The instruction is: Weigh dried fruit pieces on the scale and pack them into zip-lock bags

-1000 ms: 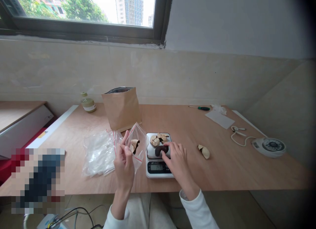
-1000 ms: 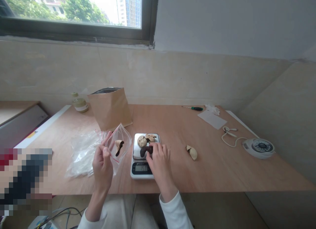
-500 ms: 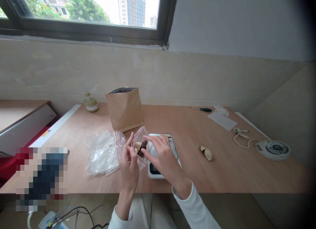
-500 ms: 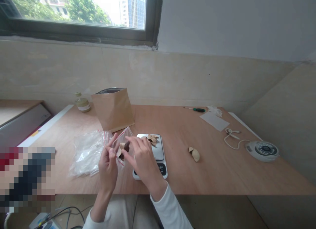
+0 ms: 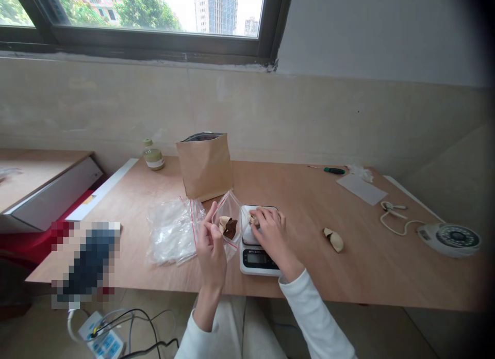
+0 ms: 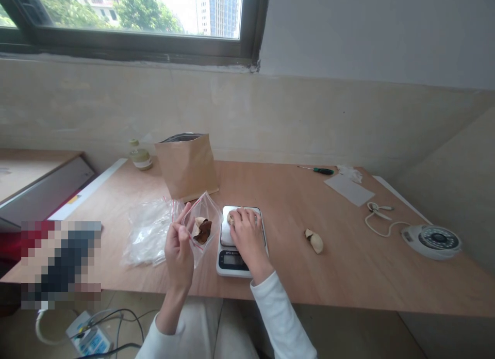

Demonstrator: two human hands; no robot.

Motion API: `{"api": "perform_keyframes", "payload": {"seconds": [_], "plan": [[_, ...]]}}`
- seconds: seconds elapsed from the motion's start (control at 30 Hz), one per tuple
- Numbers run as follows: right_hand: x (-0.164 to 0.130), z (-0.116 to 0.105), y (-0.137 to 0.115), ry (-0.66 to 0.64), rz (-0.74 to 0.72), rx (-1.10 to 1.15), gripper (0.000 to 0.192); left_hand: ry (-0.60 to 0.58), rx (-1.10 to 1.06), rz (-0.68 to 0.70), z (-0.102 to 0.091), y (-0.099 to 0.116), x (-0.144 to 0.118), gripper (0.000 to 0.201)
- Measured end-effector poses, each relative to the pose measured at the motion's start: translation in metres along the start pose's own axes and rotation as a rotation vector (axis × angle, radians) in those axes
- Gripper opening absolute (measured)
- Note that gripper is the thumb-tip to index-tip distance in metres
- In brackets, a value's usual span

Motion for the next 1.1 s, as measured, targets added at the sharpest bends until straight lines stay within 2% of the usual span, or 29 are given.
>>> {"api": "perform_keyframes", "payload": {"seconds": [0.27,0.37,0.47,0.57,0.63,0.7,0.8,0.97,1.1], "plan": [[0.009,-0.013,0.003,0.035,0.039,0.015,0.021,0.025,0.107,-0.048,0.003,-0.003,-0.001,0.037],[0.016,-0.033,0.005,0.108,0.088,0.196,0.024,0.018,0.128,-0.052,0.004,-0.006,-0.001,0.042],[0.023,-0.063,0.001,0.250,0.186,0.462,0.032,0.001,0.137,-0.056,0.008,-0.012,-0.001,0.046],[0.033,-0.076,-0.016,0.247,0.185,0.641,0.036,-0.003,0.106,-0.076,0.011,-0.015,-0.001,0.046],[0.039,-0.073,-0.026,0.188,0.140,0.644,0.034,0.000,0.075,-0.105,0.012,-0.016,-0.001,0.043],[0.039,-0.066,-0.021,0.172,0.121,0.597,0.033,0.019,0.070,-0.120,0.009,-0.016,-0.001,0.039],[0.031,-0.045,0.009,0.151,0.148,0.480,0.030,0.051,0.086,-0.134,0.001,-0.018,0.000,0.037],[0.010,-0.002,0.052,-0.076,0.167,0.207,0.032,0.075,0.079,-0.114,-0.004,-0.020,0.002,0.046],[0.003,0.001,0.061,-0.105,0.199,0.139,0.028,0.078,0.076,-0.092,-0.002,-0.019,0.003,0.051]]}}
Point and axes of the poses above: each hand's wrist, its own x-axis towards the middle knuckle, its own z-axis out of the palm, y = z × x, the point moved 8 cm from there along x, towards the middle knuckle, and after that the axes turned 5 degrees about x, right-handed, at the moved point
